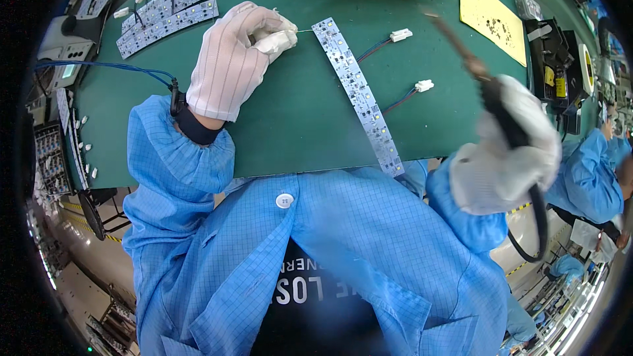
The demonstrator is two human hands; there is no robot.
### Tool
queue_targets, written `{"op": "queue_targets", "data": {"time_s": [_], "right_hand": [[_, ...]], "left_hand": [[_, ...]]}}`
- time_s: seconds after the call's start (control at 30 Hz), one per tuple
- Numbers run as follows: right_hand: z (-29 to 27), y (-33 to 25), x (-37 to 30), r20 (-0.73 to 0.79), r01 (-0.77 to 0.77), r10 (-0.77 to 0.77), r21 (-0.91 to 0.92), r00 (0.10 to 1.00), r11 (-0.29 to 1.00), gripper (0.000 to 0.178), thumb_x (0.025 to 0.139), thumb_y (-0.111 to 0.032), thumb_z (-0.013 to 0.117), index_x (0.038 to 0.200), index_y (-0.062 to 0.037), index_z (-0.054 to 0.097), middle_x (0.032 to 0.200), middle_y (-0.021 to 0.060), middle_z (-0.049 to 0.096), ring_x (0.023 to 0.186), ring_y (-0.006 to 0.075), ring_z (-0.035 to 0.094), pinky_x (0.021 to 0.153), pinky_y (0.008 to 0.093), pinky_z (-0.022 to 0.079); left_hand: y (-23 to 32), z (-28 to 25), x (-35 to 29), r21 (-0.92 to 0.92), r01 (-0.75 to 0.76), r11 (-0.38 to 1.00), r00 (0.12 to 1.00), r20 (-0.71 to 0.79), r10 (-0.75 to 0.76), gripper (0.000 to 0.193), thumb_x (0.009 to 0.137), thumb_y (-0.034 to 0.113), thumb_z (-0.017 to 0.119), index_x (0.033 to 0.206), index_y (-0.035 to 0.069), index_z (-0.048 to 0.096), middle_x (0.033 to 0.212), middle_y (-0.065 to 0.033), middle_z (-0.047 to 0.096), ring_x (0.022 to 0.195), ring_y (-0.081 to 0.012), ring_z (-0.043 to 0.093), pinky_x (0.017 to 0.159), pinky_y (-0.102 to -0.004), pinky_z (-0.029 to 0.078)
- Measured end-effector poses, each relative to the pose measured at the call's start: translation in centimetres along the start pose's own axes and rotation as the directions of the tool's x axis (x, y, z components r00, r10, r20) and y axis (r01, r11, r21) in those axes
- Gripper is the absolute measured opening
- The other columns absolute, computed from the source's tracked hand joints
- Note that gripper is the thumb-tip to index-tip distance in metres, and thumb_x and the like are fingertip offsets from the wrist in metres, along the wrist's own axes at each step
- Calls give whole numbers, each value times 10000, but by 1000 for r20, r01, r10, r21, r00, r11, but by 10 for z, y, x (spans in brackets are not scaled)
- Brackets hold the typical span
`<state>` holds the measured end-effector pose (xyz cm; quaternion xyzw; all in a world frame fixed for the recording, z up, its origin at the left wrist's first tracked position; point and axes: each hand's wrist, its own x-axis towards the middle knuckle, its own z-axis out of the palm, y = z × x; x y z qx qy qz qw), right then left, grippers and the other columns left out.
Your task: Soldering electronic components onto a printed circuit board at an assembly station.
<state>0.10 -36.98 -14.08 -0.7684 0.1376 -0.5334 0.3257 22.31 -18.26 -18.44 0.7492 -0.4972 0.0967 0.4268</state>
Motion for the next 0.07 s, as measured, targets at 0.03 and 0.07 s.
{"op": "queue_targets", "data": {"time_s": [0.03, 0.07], "right_hand": [[3, -3, -2, 209, 34, -37, 21, 977, 999, 673, 944, -587, 386, 1057, 40, 604, 982, 223, 640, 816, 259, 635, 717, 348, 538], [5, -4, -1, 294, 39, -49, 37, 955, 999, 673, 944, -587, 386, 1057, 40, 604, 982, 223, 640, 816, 259, 635, 717, 348, 538]], "left_hand": [[0, 0, 0, -2, -12, 1000, 1000, -7, 12, 94, 764, 141, 673, 787, 80, 605, 736, -78, 582, 721, -271, 569, 675, -370, 468], [0, -1, 0, 0, -10, 1000, 1000, -9, 10, 94, 764, 141, 673, 787, 80, 605, 736, -78, 582, 721, -271, 569, 675, -370, 468]]}}
